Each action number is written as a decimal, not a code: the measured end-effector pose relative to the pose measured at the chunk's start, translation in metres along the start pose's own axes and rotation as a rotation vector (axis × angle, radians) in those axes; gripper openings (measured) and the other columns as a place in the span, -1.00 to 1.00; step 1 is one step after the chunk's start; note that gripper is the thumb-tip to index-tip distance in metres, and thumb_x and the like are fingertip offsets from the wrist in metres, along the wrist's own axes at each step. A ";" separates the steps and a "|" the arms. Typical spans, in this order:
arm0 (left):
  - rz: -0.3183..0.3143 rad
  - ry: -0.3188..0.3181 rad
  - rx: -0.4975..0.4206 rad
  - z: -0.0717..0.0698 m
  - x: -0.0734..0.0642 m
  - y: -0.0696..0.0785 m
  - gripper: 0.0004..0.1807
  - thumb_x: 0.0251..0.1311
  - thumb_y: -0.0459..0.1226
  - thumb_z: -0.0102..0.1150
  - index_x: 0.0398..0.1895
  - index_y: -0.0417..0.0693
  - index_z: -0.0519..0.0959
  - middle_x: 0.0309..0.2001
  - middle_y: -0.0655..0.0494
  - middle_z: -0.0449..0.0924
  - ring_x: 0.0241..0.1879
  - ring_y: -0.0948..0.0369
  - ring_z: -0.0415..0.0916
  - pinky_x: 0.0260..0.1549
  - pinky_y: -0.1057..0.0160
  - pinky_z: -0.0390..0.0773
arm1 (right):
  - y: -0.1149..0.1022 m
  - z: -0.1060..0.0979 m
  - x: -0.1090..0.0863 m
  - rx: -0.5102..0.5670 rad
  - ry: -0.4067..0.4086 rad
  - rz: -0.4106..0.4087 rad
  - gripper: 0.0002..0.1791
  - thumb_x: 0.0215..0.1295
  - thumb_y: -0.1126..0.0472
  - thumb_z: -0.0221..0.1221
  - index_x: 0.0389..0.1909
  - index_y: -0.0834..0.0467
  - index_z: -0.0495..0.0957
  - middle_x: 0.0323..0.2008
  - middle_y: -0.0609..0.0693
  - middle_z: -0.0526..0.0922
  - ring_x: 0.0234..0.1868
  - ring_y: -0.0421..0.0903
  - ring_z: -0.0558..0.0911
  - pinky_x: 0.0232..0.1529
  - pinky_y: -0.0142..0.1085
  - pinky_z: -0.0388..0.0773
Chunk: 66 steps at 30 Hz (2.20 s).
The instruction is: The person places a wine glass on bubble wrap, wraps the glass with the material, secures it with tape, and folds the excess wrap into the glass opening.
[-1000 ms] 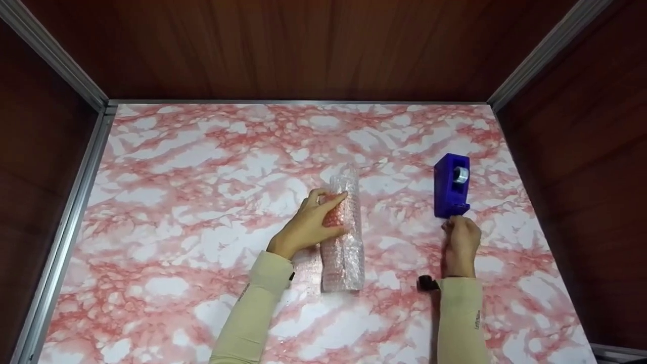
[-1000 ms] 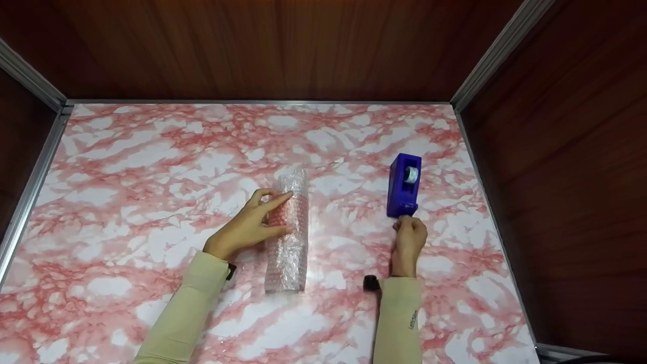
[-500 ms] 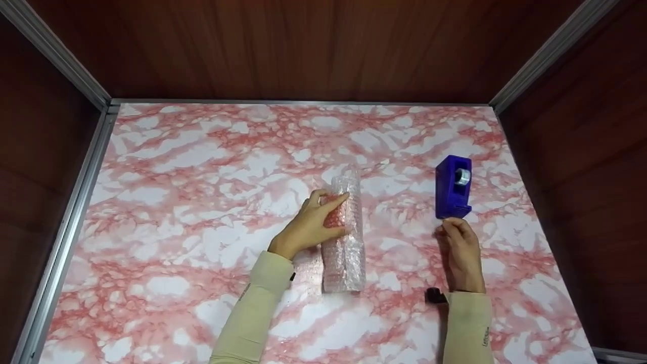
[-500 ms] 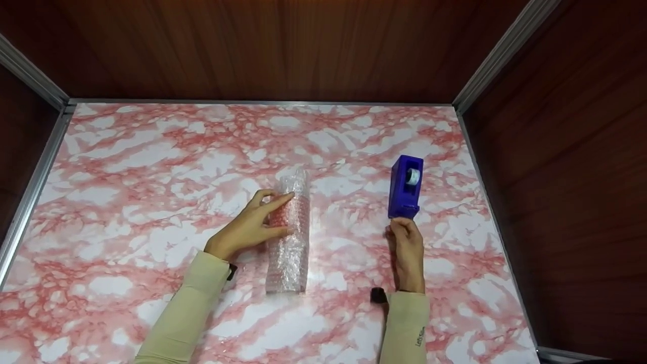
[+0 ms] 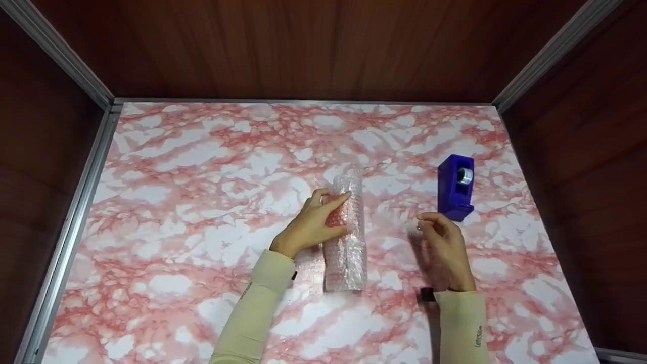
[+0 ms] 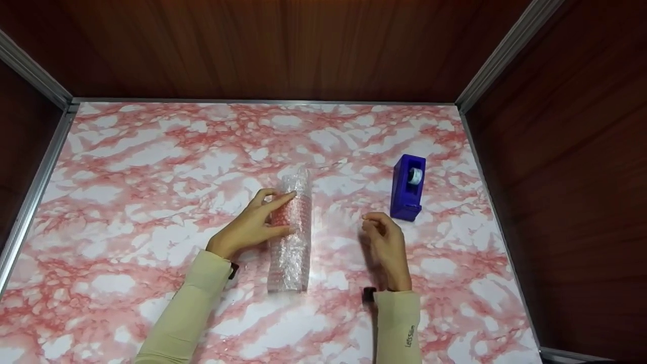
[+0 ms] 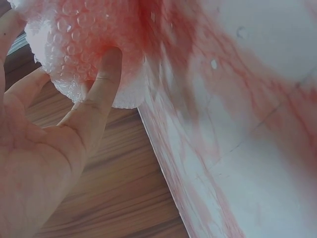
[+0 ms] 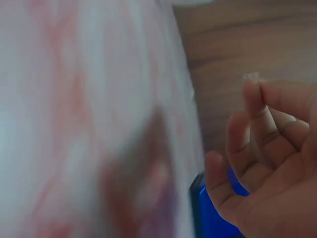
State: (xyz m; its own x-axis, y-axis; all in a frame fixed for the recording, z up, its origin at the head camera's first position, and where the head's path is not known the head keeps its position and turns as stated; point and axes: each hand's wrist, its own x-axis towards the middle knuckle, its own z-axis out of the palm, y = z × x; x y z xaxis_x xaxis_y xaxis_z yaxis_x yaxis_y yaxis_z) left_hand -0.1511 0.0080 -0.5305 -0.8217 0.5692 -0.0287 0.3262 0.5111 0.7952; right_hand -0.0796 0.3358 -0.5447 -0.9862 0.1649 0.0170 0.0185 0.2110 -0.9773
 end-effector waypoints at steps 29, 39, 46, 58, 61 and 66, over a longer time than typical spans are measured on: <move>0.030 0.033 0.038 0.003 0.002 0.003 -0.09 0.16 0.03 0.41 0.56 0.26 0.20 0.41 -0.06 0.06 0.35 -0.03 0.14 0.27 0.05 0.29 | -0.070 0.094 0.043 -0.261 -0.605 -0.252 -0.89 0.34 0.43 0.19 -0.19 0.32 0.67 -0.28 0.18 0.69 -0.25 0.04 0.62 -0.08 -0.12 0.50; 0.038 0.049 0.058 0.003 0.004 0.002 -0.10 0.14 0.02 0.43 0.55 0.22 0.23 0.40 -0.08 0.09 0.33 -0.02 0.18 0.27 0.07 0.30 | -0.068 0.113 0.051 -0.329 -0.624 -0.191 -0.93 0.30 0.25 0.31 -0.35 0.19 0.68 -0.45 -0.04 0.63 -0.42 -0.10 0.54 -0.35 -0.31 0.47; 0.021 0.029 0.070 0.002 0.004 0.004 -0.11 0.17 -0.07 0.40 0.56 0.24 0.20 0.41 -0.06 0.08 0.33 -0.02 0.17 0.25 0.06 0.32 | -0.072 0.116 0.051 -0.463 -0.592 -0.236 -0.89 0.29 0.24 0.31 -0.43 0.13 0.64 -0.54 -0.15 0.58 -0.54 -0.20 0.48 -0.50 -0.36 0.38; 0.019 0.035 0.087 0.003 0.005 0.005 -0.10 0.12 -0.12 0.40 0.55 0.24 0.22 0.40 -0.05 0.09 0.32 -0.01 0.19 0.25 0.09 0.31 | -0.090 0.129 0.036 -0.774 -0.453 -0.225 -0.81 0.28 0.18 0.33 -0.48 0.11 0.57 -0.59 -0.12 0.53 -0.60 -0.16 0.46 -0.54 -0.27 0.42; 0.025 0.038 0.083 0.003 0.005 0.005 -0.09 0.11 -0.13 0.40 0.56 0.23 0.21 0.39 -0.06 0.10 0.32 0.00 0.19 0.26 0.11 0.30 | -0.092 0.133 0.034 -0.811 -0.431 -0.203 -0.80 0.27 0.18 0.34 -0.49 0.12 0.56 -0.60 -0.10 0.53 -0.60 -0.14 0.47 -0.54 -0.25 0.44; 0.028 0.032 0.071 0.003 0.005 0.004 -0.08 0.13 -0.11 0.40 0.57 0.22 0.19 0.40 -0.08 0.08 0.34 -0.01 0.16 0.27 0.09 0.29 | -0.089 0.131 0.035 -0.801 -0.397 -0.177 -0.70 0.23 0.07 0.39 -0.44 0.14 0.49 -0.58 -0.08 0.51 -0.61 -0.15 0.46 -0.57 -0.27 0.42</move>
State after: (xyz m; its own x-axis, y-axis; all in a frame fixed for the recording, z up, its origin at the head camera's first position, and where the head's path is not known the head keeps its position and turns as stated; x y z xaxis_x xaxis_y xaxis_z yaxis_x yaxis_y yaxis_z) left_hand -0.1519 0.0149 -0.5294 -0.8259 0.5637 0.0132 0.3807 0.5402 0.7504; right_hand -0.1369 0.1965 -0.4850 -0.9671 -0.2458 -0.0661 -0.1756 0.8323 -0.5258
